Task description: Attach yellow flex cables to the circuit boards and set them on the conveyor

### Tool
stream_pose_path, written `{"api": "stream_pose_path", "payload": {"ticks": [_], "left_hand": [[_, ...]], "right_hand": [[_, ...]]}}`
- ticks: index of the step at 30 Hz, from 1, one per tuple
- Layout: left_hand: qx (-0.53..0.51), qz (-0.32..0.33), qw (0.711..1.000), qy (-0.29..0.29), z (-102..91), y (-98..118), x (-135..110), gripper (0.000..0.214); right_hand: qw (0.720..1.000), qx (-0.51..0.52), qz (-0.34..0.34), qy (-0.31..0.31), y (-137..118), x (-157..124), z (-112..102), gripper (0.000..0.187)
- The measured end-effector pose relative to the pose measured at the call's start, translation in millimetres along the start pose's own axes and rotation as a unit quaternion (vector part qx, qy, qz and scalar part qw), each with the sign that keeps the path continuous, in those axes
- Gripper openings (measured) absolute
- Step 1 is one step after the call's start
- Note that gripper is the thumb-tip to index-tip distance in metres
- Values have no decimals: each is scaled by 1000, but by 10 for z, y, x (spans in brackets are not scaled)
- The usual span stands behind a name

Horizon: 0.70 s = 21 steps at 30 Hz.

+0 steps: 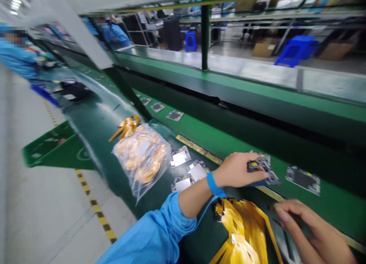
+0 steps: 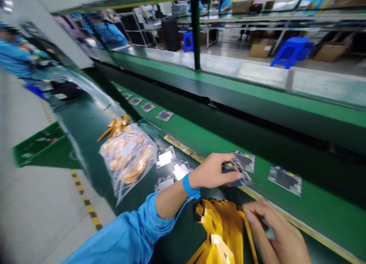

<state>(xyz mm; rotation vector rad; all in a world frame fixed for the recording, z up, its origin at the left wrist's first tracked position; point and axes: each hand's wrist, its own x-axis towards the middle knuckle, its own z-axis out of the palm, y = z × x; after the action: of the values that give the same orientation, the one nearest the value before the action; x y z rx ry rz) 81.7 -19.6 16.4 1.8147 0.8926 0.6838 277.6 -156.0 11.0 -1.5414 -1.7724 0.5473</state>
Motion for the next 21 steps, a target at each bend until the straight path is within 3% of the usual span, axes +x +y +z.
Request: {"api": "stream_pose_path", "payload": {"ticks": [4, 9, 21], "left_hand": [[18, 3, 999, -32, -11, 52, -14, 19], [45, -10, 996, -82, -9, 160, -33, 21], [81, -31, 989, -121, 36, 196, -43, 23]], "right_hand": [[998, 10, 18, 53, -207, 163, -36, 23], [994, 0, 62, 91, -151, 202, 10, 21], [994, -15, 70, 79, -135, 205, 10, 21]]}}
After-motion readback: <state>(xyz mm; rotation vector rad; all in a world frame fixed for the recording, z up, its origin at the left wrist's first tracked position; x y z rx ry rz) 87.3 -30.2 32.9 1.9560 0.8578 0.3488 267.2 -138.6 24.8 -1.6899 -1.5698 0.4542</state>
